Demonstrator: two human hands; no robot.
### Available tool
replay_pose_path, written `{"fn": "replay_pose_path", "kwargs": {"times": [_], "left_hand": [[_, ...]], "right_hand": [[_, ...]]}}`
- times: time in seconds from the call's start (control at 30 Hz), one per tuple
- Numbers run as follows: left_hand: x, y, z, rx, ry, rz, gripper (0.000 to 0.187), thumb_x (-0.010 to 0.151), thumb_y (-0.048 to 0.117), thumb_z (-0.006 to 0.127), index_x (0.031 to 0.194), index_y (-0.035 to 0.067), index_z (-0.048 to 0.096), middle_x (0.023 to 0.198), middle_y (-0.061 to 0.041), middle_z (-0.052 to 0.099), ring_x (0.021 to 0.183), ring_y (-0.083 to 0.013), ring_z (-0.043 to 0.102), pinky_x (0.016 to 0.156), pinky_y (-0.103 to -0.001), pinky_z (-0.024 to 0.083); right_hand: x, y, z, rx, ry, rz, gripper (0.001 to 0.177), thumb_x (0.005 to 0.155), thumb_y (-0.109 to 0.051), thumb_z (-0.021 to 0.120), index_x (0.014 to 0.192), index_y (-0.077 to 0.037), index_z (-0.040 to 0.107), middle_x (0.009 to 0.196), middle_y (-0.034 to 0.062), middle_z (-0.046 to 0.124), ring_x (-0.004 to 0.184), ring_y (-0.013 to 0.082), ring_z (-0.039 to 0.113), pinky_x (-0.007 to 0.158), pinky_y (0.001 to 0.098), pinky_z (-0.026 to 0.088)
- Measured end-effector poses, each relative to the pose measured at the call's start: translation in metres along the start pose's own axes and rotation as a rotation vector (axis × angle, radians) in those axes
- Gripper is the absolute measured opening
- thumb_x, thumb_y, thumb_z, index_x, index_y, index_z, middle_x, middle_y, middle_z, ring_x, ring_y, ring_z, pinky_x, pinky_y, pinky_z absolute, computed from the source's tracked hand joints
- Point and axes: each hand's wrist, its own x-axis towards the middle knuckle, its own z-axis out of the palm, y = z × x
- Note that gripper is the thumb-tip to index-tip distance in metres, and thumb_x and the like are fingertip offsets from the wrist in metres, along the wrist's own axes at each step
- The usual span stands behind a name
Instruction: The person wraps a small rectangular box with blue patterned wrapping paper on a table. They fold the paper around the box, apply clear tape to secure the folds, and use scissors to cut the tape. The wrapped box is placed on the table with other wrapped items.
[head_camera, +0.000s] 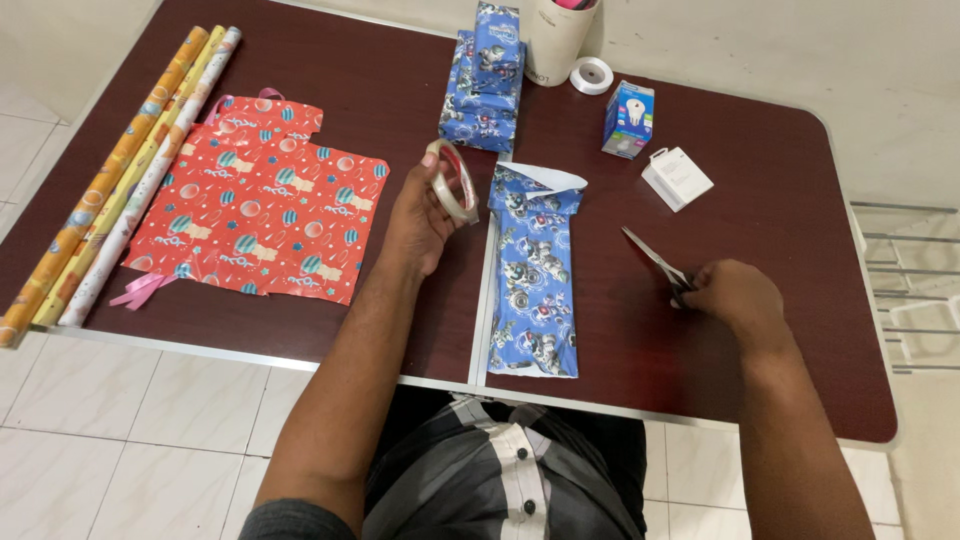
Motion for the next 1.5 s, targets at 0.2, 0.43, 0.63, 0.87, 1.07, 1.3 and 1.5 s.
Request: {"fn": "replay_pose_path", "kwargs": {"times": [0.2, 0.43, 0.63, 0.87, 1.07, 1.3, 1.5], "left_hand": [[-0.011, 0.011, 0.004, -0.106, -0.017, -0.063, 0.084, 0.079, 0.071, 0.064, 0.127, 0.003, 0.054, 0.109, -0.014, 0.064, 0.094, -0.0281, 0.069, 0.086, -0.046, 0.058], [-0.018, 0.019, 0.006, -0.136, 0.029, -0.125, 0.084, 0.079, 0.071, 0.063, 0.127, 0.002, 0.054, 0.105, -0.012, 0.064, 0.092, -0.0295, 0.07, 0.087, -0.049, 0.058], [-0.011, 0.017, 0.001, 0.03, 0.101, -0.146, 0.08, 0.076, 0.07, 0.063, 0.123, 0.005, 0.058, 0.107, -0.012, 0.065, 0.095, -0.0269, 0.068, 0.089, -0.048, 0.056], [-0.027, 0.023, -0.002, 1.404, 0.22, 0.309, 0.084, 0.073, 0.065, 0.08, 0.123, 0.002, 0.054, 0.115, -0.019, 0.06, 0.106, -0.0349, 0.065, 0.086, -0.048, 0.055], [-0.041, 0.013, 0.007, 1.957, 0.151, 0.202, 0.087, 0.071, 0.062, 0.083, 0.129, 0.004, 0.052, 0.121, -0.02, 0.057, 0.112, -0.0395, 0.06, 0.097, -0.056, 0.044], [-0.047, 0.007, 0.014, 2.068, 0.156, 0.286, 0.1, 0.063, 0.067, 0.085, 0.133, 0.004, 0.051, 0.126, -0.021, 0.057, 0.117, -0.0424, 0.051, 0.102, -0.062, 0.034], [-0.026, 0.009, 0.026, 1.654, 0.023, 0.37, 0.089, 0.071, 0.061, 0.084, 0.128, 0.0, 0.055, 0.124, -0.022, 0.06, 0.124, -0.039, 0.053, 0.11, -0.053, 0.038]], "right_hand": [[0.017, 0.003, 0.003, 0.027, -0.009, -0.061, 0.037, 0.069, -0.037, 0.093, 0.087, -0.009, 0.076, 0.084, 0.0089, 0.076, 0.084, 0.0262, 0.072, 0.078, 0.042, 0.055], [0.025, -0.002, 0.001, -0.059, -0.12, 0.027, 0.037, 0.073, -0.046, 0.089, 0.094, -0.016, 0.083, 0.093, 0.0083, 0.082, 0.093, 0.024, 0.074, 0.087, 0.0422, 0.055], [0.003, -0.023, -0.017, 0.033, -0.013, 0.053, 0.034, 0.083, -0.044, 0.081, 0.099, -0.015, 0.079, 0.096, 0.0072, 0.079, 0.095, 0.025, 0.074, 0.085, 0.044, 0.056], [-0.02, -0.058, -0.04, 0.136, 0.263, -0.143, 0.038, 0.088, -0.045, 0.078, 0.104, -0.011, 0.075, 0.096, 0.0101, 0.073, 0.091, 0.028, 0.071, 0.081, 0.0463, 0.055], [-0.023, -0.102, -0.05, 0.353, 0.553, -0.606, 0.024, 0.094, -0.029, 0.074, 0.104, -0.007, 0.075, 0.098, 0.0124, 0.071, 0.087, 0.0292, 0.069, 0.079, 0.0432, 0.055], [-0.004, -0.164, -0.065, 0.46, 0.599, -0.891, 0.021, 0.096, -0.015, 0.07, 0.112, -0.003, 0.072, 0.105, 0.0157, 0.073, 0.096, 0.0319, 0.07, 0.085, 0.0445, 0.054], [0.006, -0.195, -0.072, 0.403, 0.603, -0.959, 0.021, 0.092, -0.013, 0.072, 0.11, -0.004, 0.073, 0.107, 0.014, 0.075, 0.098, 0.0328, 0.071, 0.086, 0.0484, 0.051]]}}
